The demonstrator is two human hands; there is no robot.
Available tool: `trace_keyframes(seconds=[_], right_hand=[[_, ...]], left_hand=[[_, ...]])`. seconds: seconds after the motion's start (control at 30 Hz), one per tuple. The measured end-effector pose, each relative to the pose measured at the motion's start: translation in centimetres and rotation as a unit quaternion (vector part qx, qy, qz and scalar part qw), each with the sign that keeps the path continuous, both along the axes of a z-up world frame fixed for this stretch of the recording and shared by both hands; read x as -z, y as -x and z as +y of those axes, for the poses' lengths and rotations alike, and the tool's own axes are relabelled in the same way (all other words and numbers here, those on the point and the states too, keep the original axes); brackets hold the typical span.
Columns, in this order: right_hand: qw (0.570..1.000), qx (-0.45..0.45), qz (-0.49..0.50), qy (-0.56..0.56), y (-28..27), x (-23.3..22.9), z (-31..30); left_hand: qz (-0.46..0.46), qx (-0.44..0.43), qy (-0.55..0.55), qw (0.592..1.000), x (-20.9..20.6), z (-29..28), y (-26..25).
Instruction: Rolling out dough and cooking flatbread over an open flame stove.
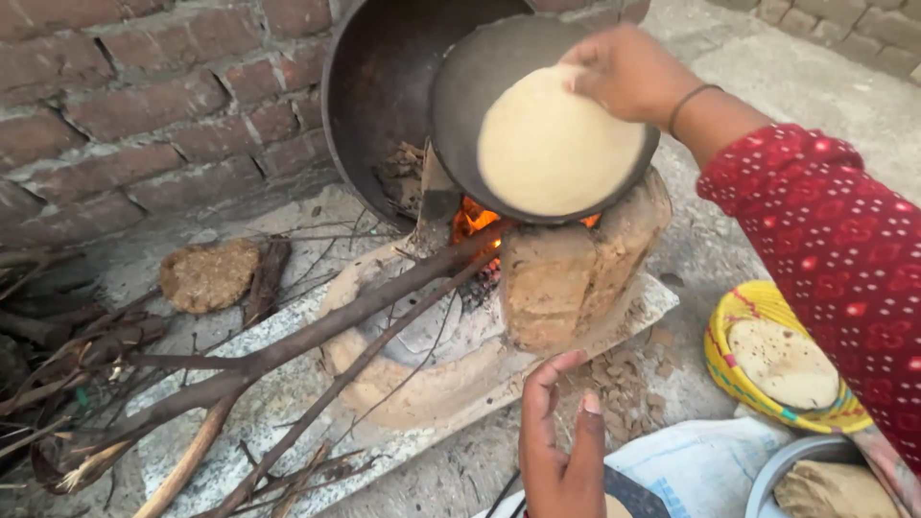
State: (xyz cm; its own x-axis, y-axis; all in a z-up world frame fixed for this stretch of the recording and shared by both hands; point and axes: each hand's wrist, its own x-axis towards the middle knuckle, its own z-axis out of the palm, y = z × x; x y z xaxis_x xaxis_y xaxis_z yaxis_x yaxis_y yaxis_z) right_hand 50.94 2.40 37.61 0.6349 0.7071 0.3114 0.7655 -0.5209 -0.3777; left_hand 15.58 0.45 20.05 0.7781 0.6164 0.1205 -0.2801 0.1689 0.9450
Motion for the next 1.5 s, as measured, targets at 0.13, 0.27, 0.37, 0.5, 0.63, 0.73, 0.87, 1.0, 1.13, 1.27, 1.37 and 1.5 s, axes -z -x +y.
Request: trace_keyframes(seconds=[0.13,0.27,0.37,0.5,0.63,0.73,0.87,1.0,1.13,1.27,1.37,1.5], right_hand=[[0.946,-0.064,-0.317,-0.015,0.9,0.4,2.7],[0.995,-0.05,0.083,-0.003,6.1,0.8,3.7],[0.987,-0.106,0.117,0.003,7.9,-0.8,-1.2],[0.982,-0.114,0.128,0.077,13.0,-4.1,-13.9],[0.975,-0.016,0.174,0.136,19.4,-3.7,-26.7],[0.98,0.005,0.135,0.144,23.1,-0.1,-34.7],[0.986,0.094,0.13,0.041,24.8,9.7,-42.8],[0.941,0.23,0.228,-0.099,26.6,21.2,-47.1],[0.954,0.257,0.15,-0.047,29.4,33.9,-50.3],[0.936,0.305,0.128,0.121,32.3,36.4,-50.4],[0.942,0.285,0.098,0.144,32.5,36.3,-50.9],[0.937,0.313,0.133,0.077,29.9,35.4,-54.3]], left_hand=[[0.021,0.01,0.014,1.0,-0.8,0.6,0.0],[0.009,0.011,-0.054,0.998,-2.5,1.5,1.0],[-0.004,0.032,-0.108,0.994,-4.9,2.0,1.4],[-0.055,0.111,-0.286,0.95,-8.3,0.4,1.1],[-0.095,0.217,-0.402,0.884,-11.1,-6.2,-0.7],[-0.148,0.295,-0.463,0.823,-9.9,-13.1,-2.5],[-0.077,0.33,-0.506,0.793,-4.2,-22.2,-5.9],[-0.039,0.306,-0.549,0.777,6.4,-28.5,-7.5],[0.092,0.356,-0.583,0.724,13.2,-29.4,-6.1],[0.224,0.349,-0.599,0.685,17.3,-28.2,-4.6],[0.256,0.363,-0.616,0.651,18.1,-27.5,-4.1],[0.249,0.358,-0.623,0.649,19.3,-27.2,-4.4]])
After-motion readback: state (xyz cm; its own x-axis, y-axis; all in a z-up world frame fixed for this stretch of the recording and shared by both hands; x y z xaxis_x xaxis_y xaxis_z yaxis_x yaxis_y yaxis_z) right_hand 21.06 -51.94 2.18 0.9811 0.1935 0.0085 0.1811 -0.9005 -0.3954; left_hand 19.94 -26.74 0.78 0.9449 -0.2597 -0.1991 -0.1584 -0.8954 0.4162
